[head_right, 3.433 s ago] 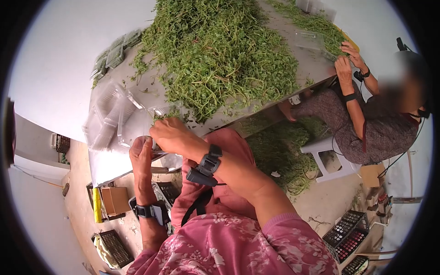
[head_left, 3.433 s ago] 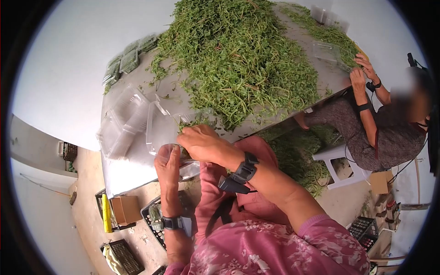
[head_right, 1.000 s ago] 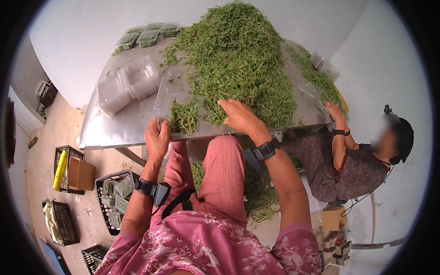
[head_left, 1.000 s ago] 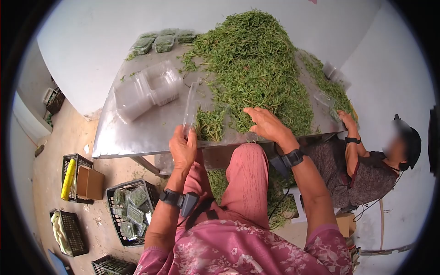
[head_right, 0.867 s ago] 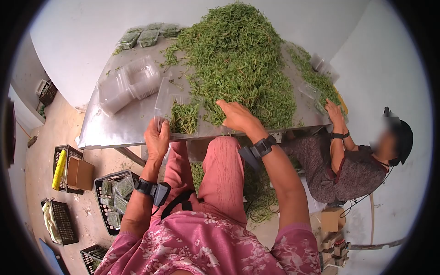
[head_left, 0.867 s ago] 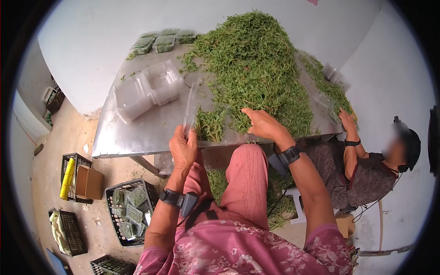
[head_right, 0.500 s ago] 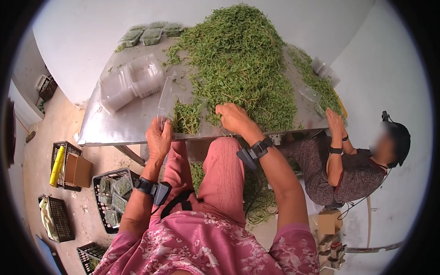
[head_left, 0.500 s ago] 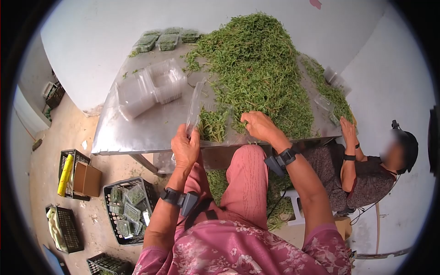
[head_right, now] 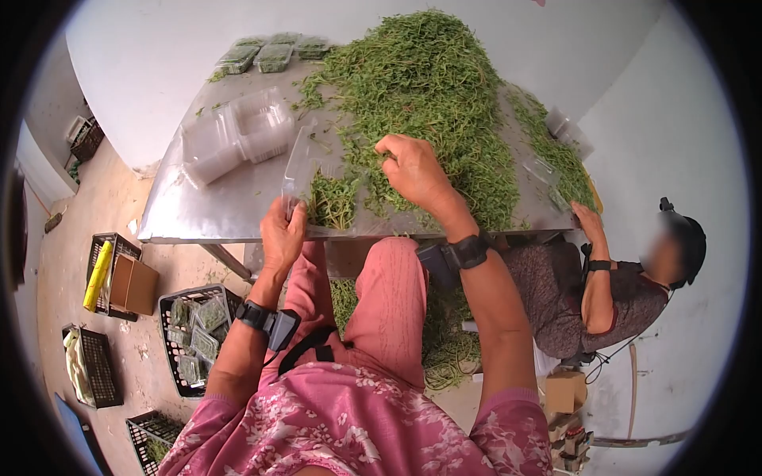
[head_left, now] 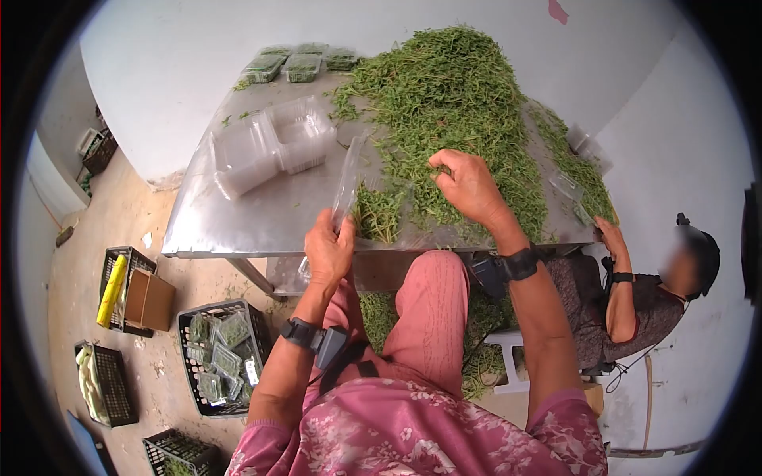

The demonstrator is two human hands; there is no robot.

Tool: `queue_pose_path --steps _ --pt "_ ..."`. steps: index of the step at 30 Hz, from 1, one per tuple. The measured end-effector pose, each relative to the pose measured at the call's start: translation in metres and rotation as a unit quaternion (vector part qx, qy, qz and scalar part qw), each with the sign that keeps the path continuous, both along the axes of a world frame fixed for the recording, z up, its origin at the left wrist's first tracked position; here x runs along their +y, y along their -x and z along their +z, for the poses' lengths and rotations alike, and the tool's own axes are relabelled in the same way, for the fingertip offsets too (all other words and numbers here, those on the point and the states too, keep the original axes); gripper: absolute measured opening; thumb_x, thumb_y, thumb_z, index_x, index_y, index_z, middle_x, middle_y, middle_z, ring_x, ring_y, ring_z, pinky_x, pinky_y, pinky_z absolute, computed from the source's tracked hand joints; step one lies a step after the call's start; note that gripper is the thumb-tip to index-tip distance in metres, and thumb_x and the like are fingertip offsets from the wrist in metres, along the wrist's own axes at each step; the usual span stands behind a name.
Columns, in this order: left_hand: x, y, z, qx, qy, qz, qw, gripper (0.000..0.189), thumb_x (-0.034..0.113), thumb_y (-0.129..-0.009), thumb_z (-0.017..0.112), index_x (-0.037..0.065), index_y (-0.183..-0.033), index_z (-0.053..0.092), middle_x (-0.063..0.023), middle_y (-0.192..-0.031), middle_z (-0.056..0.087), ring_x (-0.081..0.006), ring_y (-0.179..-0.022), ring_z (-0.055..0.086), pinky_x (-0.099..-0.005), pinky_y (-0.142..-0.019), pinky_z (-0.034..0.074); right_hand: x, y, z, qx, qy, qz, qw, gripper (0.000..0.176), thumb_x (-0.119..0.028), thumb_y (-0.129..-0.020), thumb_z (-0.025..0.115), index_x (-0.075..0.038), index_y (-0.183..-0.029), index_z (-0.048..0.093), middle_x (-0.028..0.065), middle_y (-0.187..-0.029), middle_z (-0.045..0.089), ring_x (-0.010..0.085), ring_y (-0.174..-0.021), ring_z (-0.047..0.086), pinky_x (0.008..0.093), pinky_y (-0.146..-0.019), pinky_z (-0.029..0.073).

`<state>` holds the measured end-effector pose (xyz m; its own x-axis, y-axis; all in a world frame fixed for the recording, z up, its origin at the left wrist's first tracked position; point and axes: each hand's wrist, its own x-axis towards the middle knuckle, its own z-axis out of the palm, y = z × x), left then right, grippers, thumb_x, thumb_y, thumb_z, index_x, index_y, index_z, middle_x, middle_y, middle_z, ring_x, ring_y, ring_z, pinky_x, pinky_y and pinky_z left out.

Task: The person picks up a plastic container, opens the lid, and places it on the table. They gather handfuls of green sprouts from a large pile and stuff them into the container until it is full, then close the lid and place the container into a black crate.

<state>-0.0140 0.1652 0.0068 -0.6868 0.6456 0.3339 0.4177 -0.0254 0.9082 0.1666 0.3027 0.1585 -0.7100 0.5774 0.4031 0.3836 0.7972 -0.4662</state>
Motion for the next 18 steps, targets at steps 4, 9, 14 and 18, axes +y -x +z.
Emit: queue_pose_path --steps 4,9,14,18 --pt "-0.001 0.001 0.002 0.0 0.004 -0.001 1.0 0.025 0.026 -0.088 0.062 0.002 -0.09 0.06 -0.0198 -0.065 0.06 -0.0399 -0.063 0.06 -0.044 -0.061 0.047 -0.022 0.025 -0.007 -0.013 -0.059 0.079 0.995 0.023 0.0 -0.079 0.056 0.001 -0.101 0.061 0.0181 -0.089 0.063 0.0343 -0.077 0.062 0.0401 -0.071 0.049" --pt "-0.001 0.002 0.001 0.012 0.004 0.004 1.0 0.026 0.028 -0.088 0.062 0.002 -0.088 0.06 -0.0191 -0.063 0.058 -0.0403 -0.061 0.059 -0.0449 -0.06 0.046 -0.037 0.043 -0.032 -0.076 0.005 0.164 0.983 0.024 0.003 -0.078 0.057 0.002 -0.101 0.06 0.021 -0.09 0.062 0.0407 -0.086 0.061 0.0449 -0.075 0.05" --pt "-0.002 0.001 0.005 0.016 0.012 0.006 1.0 0.026 0.028 -0.088 0.061 0.002 -0.086 0.059 -0.0194 -0.063 0.059 -0.0409 -0.062 0.059 -0.0463 -0.06 0.046 -0.022 0.042 -0.041 -0.088 0.012 0.159 0.983 0.032 -0.003 -0.08 0.061 -0.001 -0.111 0.056 0.0174 -0.087 0.059 0.035 -0.079 0.059 0.0413 -0.071 0.048" --pt "-0.002 0.0 0.004 0.014 0.012 0.005 1.0 0.026 0.028 -0.088 0.061 0.002 -0.087 0.059 -0.02 -0.065 0.059 -0.0413 -0.063 0.059 -0.0469 -0.061 0.046 -0.02 0.044 -0.045 -0.087 -0.022 0.152 0.984 0.027 -0.005 -0.079 0.063 0.0 -0.105 0.059 0.0177 -0.089 0.059 0.0358 -0.086 0.059 0.0421 -0.076 0.048"
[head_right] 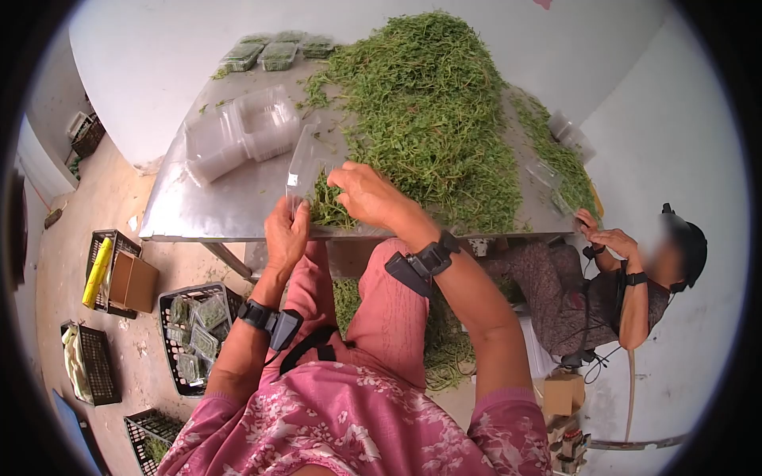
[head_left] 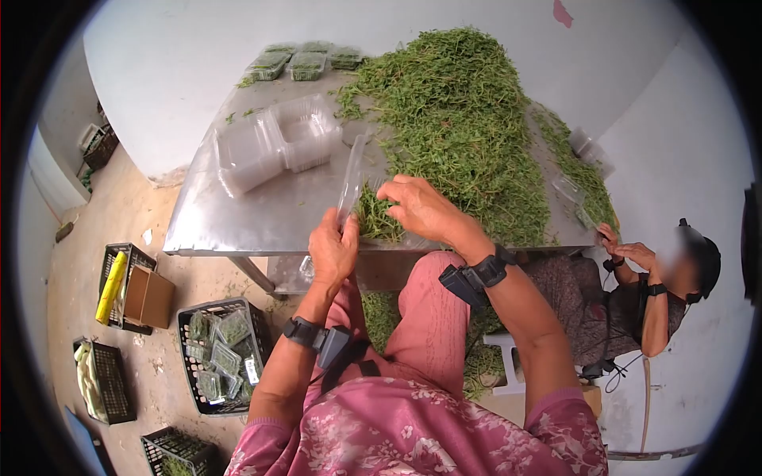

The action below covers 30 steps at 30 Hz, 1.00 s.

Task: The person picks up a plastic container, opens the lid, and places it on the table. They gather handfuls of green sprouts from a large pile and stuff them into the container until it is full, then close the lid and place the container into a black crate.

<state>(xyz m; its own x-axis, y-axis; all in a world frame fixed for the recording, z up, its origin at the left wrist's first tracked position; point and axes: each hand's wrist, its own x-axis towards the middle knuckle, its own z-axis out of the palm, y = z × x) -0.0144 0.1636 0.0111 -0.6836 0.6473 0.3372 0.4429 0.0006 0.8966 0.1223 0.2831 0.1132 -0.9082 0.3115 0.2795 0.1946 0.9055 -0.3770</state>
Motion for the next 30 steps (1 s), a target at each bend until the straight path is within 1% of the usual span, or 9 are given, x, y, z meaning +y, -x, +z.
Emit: queue_pose_path --steps 5,9,13,15,18,21,23,28,30 --pt "-0.002 0.002 0.001 0.029 0.012 0.002 0.999 0.026 0.028 -0.089 0.06 0.002 -0.089 0.06 -0.0202 -0.067 0.06 -0.0414 -0.065 0.06 -0.047 -0.062 0.046 -0.015 0.018 -0.009 -0.06 0.065 0.019 0.996 0.016 -0.003 -0.078 0.063 0.001 -0.094 0.063 0.0182 -0.09 0.059 0.0374 -0.09 0.059 0.0436 -0.08 0.047" --pt "-0.002 0.0 0.003 0.031 -0.012 -0.012 0.999 0.025 0.027 -0.091 0.058 0.002 -0.091 0.061 -0.0216 -0.071 0.062 -0.0418 -0.068 0.061 -0.0464 -0.064 0.047 -0.003 0.032 -0.043 -0.085 0.071 0.011 0.994 0.018 0.002 -0.076 0.06 0.002 -0.093 0.063 0.0198 -0.091 0.062 0.0396 -0.092 0.06 0.0434 -0.082 0.047" --pt "0.0 0.002 -0.001 0.013 -0.009 -0.023 1.0 0.025 0.025 -0.091 0.058 0.001 -0.09 0.061 -0.0227 -0.073 0.063 -0.0412 -0.07 0.063 -0.0447 -0.065 0.048 -0.003 0.038 -0.042 -0.131 0.109 -0.018 0.985 0.017 0.002 -0.076 0.059 0.003 -0.093 0.063 0.0201 -0.091 0.063 0.0405 -0.091 0.06 0.0445 -0.081 0.047" --pt "0.002 0.003 -0.004 0.025 -0.035 -0.026 0.999 0.023 0.023 -0.091 0.059 0.0 -0.089 0.06 -0.0213 -0.07 0.062 -0.0382 -0.065 0.062 -0.0435 -0.062 0.047 -0.003 0.036 -0.038 -0.138 0.108 -0.013 0.984 0.017 0.001 -0.076 0.059 0.002 -0.093 0.063 0.0199 -0.091 0.063 0.0404 -0.09 0.06 0.0446 -0.08 0.048" --pt "-0.001 0.002 0.001 0.03 -0.027 -0.022 0.999 0.022 0.022 -0.091 0.059 0.0 -0.088 0.06 -0.0198 -0.066 0.06 -0.0357 -0.059 0.059 -0.0424 -0.059 0.046 0.001 0.026 -0.042 -0.045 0.051 0.022 0.997 0.017 0.001 -0.077 0.06 0.002 -0.094 0.063 0.0197 -0.091 0.063 0.04 -0.088 0.06 0.0442 -0.078 0.048" --pt "0.0 0.002 -0.003 0.031 -0.024 -0.019 0.999 0.021 0.021 -0.091 0.06 0.001 -0.088 0.059 -0.0182 -0.063 0.058 -0.0327 -0.055 0.056 -0.0412 -0.057 0.045 0.002 -0.001 -0.005 0.042 0.033 -0.019 0.998 0.017 -0.001 -0.078 0.061 0.002 -0.095 0.063 0.0187 -0.09 0.062 0.0392 -0.089 0.059 0.0445 -0.078 0.048" --pt "0.0 0.002 -0.002 0.019 -0.017 -0.022 0.999 0.021 0.022 -0.091 0.06 0.001 -0.087 0.059 -0.0174 -0.061 0.057 -0.0311 -0.054 0.055 -0.0405 -0.057 0.044 0.013 -0.024 0.012 0.055 -0.005 -0.092 0.994 0.018 -0.003 -0.08 0.063 0.002 -0.097 0.062 0.0179 -0.091 0.06 0.0389 -0.09 0.059 0.0452 -0.078 0.047" --pt "0.0 -0.001 0.002 0.025 -0.018 -0.01 0.999 0.021 0.022 -0.09 0.06 0.001 -0.088 0.059 -0.0166 -0.061 0.056 -0.0302 -0.054 0.054 -0.0405 -0.057 0.044 0.045 -0.076 0.02 -0.067 -0.122 -0.316 0.939 0.042 -0.009 -0.082 0.068 -0.005 -0.121 0.051 0.0184 -0.117 0.05 0.0404 -0.093 0.059 0.0489 -0.079 0.047" --pt "-0.001 -0.002 0.002 0.034 -0.016 -0.003 0.999 0.021 0.023 -0.09 0.06 0.001 -0.089 0.059 -0.0167 -0.061 0.057 -0.0306 -0.054 0.055 -0.0406 -0.058 0.045 0.055 -0.089 0.012 -0.093 -0.121 -0.338 0.928 0.047 -0.01 -0.083 0.069 -0.007 -0.124 0.048 0.0189 -0.123 0.046 0.0414 -0.095 0.058 0.0499 -0.08 0.047"
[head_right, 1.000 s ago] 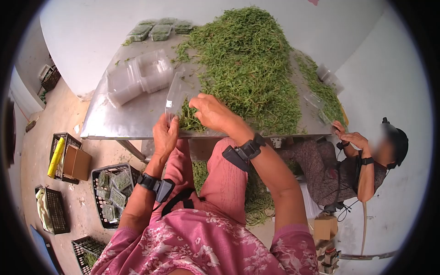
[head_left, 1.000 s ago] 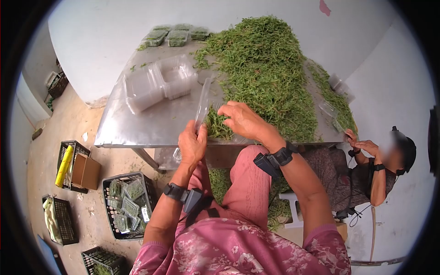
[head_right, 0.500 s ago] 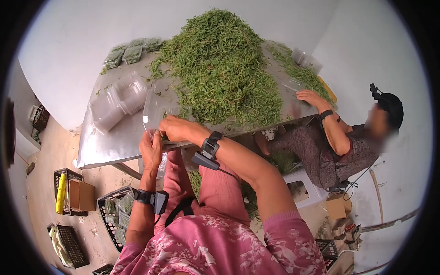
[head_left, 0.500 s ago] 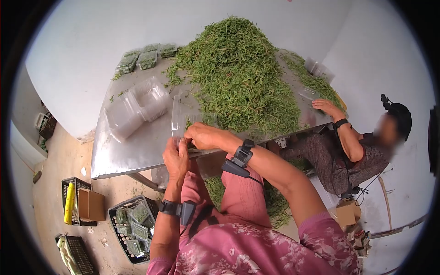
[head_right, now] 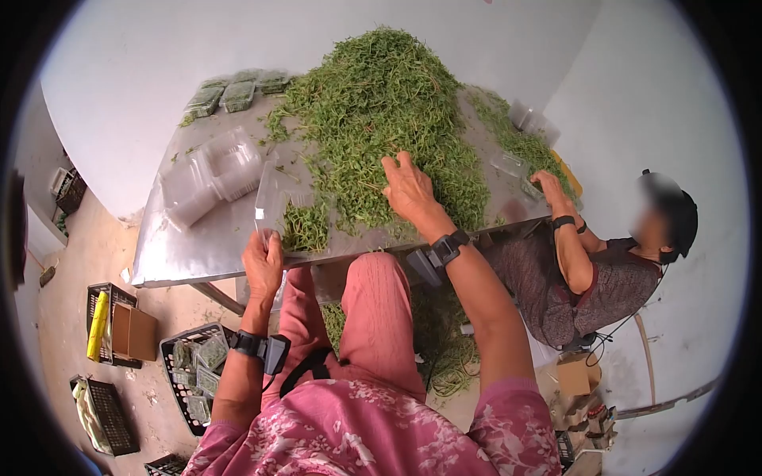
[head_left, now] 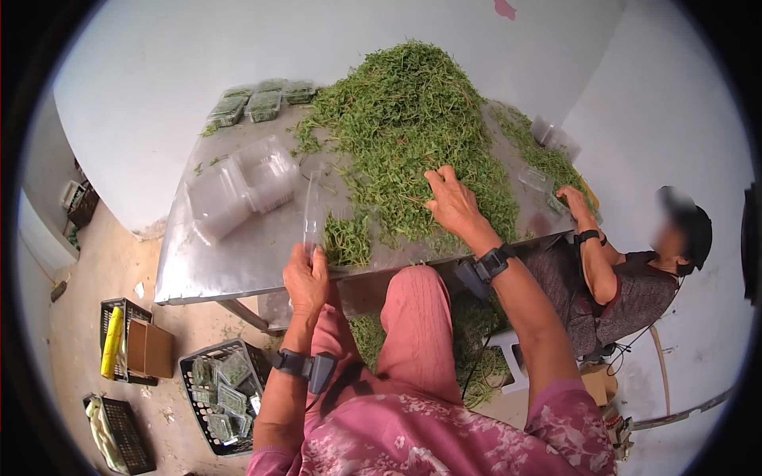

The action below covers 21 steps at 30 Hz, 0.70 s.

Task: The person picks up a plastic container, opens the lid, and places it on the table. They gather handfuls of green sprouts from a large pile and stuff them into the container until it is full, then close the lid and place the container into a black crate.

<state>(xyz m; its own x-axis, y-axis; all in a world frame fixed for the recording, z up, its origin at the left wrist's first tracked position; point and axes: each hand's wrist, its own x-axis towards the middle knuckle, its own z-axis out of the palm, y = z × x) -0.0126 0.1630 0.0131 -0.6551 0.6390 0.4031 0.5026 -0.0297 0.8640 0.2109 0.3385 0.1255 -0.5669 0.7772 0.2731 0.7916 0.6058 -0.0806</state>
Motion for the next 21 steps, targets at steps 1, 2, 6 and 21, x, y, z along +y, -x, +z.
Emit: queue_pose_path --steps 1,2,6,21 --pt "0.0 0.0 -0.001 0.001 0.003 0.001 1.0 0.022 0.023 -0.09 0.06 0.001 -0.089 0.06 -0.0168 -0.062 0.057 -0.0309 -0.054 0.056 -0.0406 -0.058 0.045 0.005 -0.006 -0.008 -0.01 0.004 -0.015 1.0 0.049 -0.01 -0.083 0.069 -0.008 -0.126 0.046 0.0191 -0.126 0.043 0.0419 -0.096 0.058 0.0505 -0.08 0.047" --pt "0.0 0.0 -0.001 0.002 0.007 0.002 1.0 0.022 0.023 -0.09 0.06 0.001 -0.089 0.06 -0.017 -0.062 0.057 -0.0312 -0.055 0.056 -0.0406 -0.058 0.045 0.013 -0.014 -0.02 -0.003 -0.013 -0.022 1.0 0.045 -0.008 -0.083 0.068 -0.005 -0.123 0.049 0.0197 -0.12 0.05 0.0419 -0.097 0.059 0.0505 -0.081 0.048" --pt "-0.001 0.0 0.0 -0.002 0.008 0.004 1.0 0.022 0.023 -0.09 0.06 0.002 -0.09 0.061 -0.018 -0.064 0.06 -0.0331 -0.058 0.059 -0.0412 -0.059 0.047 0.049 -0.043 -0.042 0.09 0.008 -0.001 0.996 0.034 -0.007 -0.082 0.067 -0.002 -0.114 0.059 0.0237 -0.101 0.062 0.0409 -0.097 0.061 0.0524 -0.078 0.05" --pt "-0.001 -0.002 0.0 0.01 0.02 0.018 1.0 0.023 0.025 -0.09 0.059 0.003 -0.088 0.061 -0.0183 -0.063 0.06 -0.0393 -0.061 0.06 -0.0448 -0.06 0.047 0.064 -0.041 0.004 0.33 0.042 -0.05 0.942 0.027 -0.007 -0.089 0.061 0.0 -0.115 0.065 0.013 -0.079 0.071 0.0151 -0.066 0.068 0.0335 -0.062 0.054"
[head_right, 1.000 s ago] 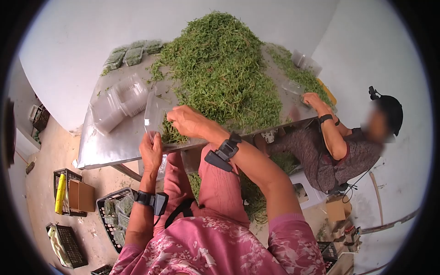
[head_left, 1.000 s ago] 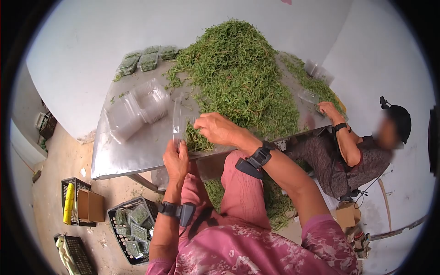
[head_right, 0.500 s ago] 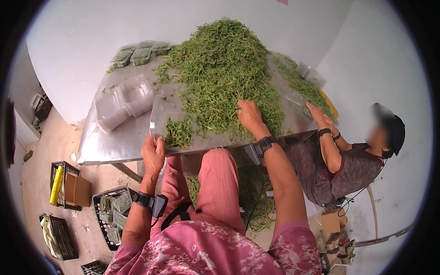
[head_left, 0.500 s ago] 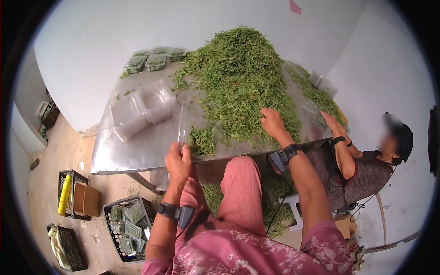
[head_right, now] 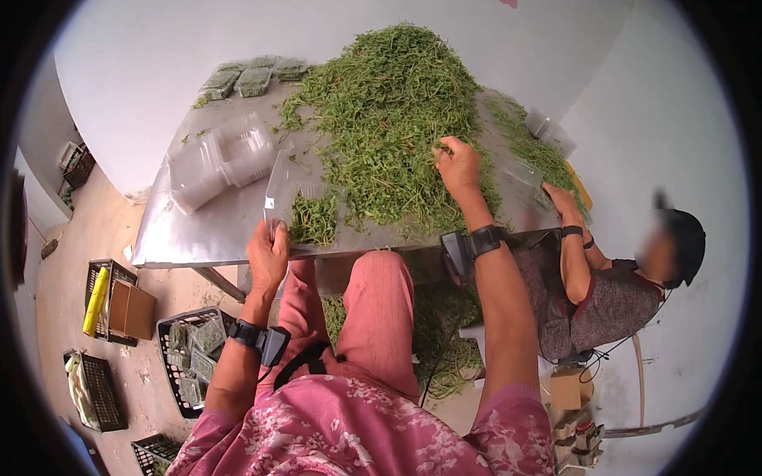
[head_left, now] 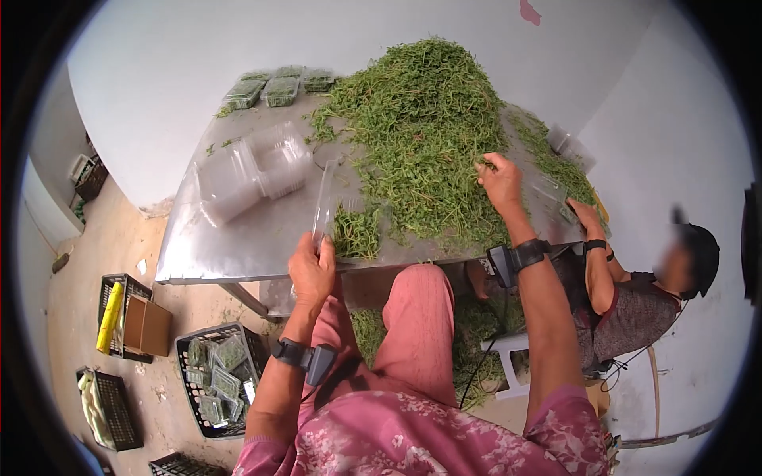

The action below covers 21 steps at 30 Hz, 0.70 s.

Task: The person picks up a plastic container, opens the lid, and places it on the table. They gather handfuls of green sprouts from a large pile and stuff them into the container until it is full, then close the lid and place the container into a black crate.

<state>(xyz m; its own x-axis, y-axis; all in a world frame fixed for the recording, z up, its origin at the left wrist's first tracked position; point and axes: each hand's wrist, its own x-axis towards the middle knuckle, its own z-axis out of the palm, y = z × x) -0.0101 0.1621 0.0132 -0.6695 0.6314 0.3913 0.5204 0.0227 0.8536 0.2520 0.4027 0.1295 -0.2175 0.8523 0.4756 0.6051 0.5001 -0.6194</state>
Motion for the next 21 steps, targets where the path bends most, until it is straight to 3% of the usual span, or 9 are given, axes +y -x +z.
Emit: queue_pose_path --steps 2,6,13,16,19,21 --pt "0.001 0.001 0.002 0.011 0.011 0.002 1.0 0.022 0.025 -0.089 0.059 0.002 -0.088 0.06 -0.019 -0.064 0.06 -0.0403 -0.061 0.06 -0.0453 -0.06 0.047 0.0 0.007 -0.002 0.054 -0.019 0.034 0.998 0.026 -0.005 -0.089 0.059 0.0 -0.114 0.065 0.013 -0.08 0.071 0.0147 -0.067 0.068 0.032 -0.062 0.054" --pt "0.0 0.0 0.002 -0.003 0.013 0.003 1.0 0.023 0.026 -0.089 0.059 0.002 -0.089 0.06 -0.0198 -0.064 0.06 -0.0414 -0.062 0.06 -0.0458 -0.061 0.047 -0.044 0.037 0.032 0.035 -0.016 0.066 0.997 0.023 -0.004 -0.089 0.062 0.002 -0.11 0.065 0.0099 -0.077 0.07 0.0107 -0.066 0.067 0.0257 -0.061 0.052" --pt "0.0 0.001 0.001 -0.014 0.0 -0.001 1.0 0.024 0.027 -0.088 0.06 0.003 -0.09 0.06 -0.0194 -0.064 0.06 -0.0417 -0.063 0.06 -0.0459 -0.061 0.047 -0.089 0.094 0.032 0.149 0.08 0.217 0.961 0.02 -0.004 -0.089 0.065 0.005 -0.106 0.062 0.004 -0.081 0.067 0.0053 -0.066 0.061 0.0213 -0.056 0.049" --pt "0.0 0.0 0.0 -0.03 0.004 -0.004 1.0 0.024 0.027 -0.088 0.06 0.003 -0.09 0.059 -0.0196 -0.065 0.059 -0.0419 -0.063 0.06 -0.0461 -0.06 0.047 -0.096 0.114 -0.001 0.118 0.129 0.263 0.949 0.024 -0.007 -0.087 0.067 0.004 -0.108 0.062 0.0073 -0.082 0.068 0.0095 -0.067 0.062 0.0248 -0.06 0.051" --pt "0.0 0.002 0.0 -0.031 0.006 -0.007 0.999 0.024 0.027 -0.088 0.06 0.003 -0.089 0.059 -0.0197 -0.065 0.059 -0.042 -0.063 0.059 -0.0462 -0.06 0.046 -0.103 0.123 -0.03 -0.045 0.141 0.294 0.944 0.029 -0.01 -0.084 0.069 0.001 -0.109 0.061 0.0146 -0.088 0.07 0.0194 -0.075 0.067 0.0317 -0.069 0.054" --pt "-0.001 0.001 0.002 -0.027 0.002 -0.01 1.0 0.024 0.027 -0.088 0.059 0.003 -0.089 0.059 -0.0197 -0.065 0.059 -0.042 -0.063 0.06 -0.0465 -0.061 0.046 -0.113 0.122 -0.03 -0.077 0.143 0.299 0.94 0.028 -0.007 -0.085 0.068 0.0 -0.111 0.061 0.0094 -0.084 0.067 0.012 -0.066 0.061 0.0282 -0.06 0.049"
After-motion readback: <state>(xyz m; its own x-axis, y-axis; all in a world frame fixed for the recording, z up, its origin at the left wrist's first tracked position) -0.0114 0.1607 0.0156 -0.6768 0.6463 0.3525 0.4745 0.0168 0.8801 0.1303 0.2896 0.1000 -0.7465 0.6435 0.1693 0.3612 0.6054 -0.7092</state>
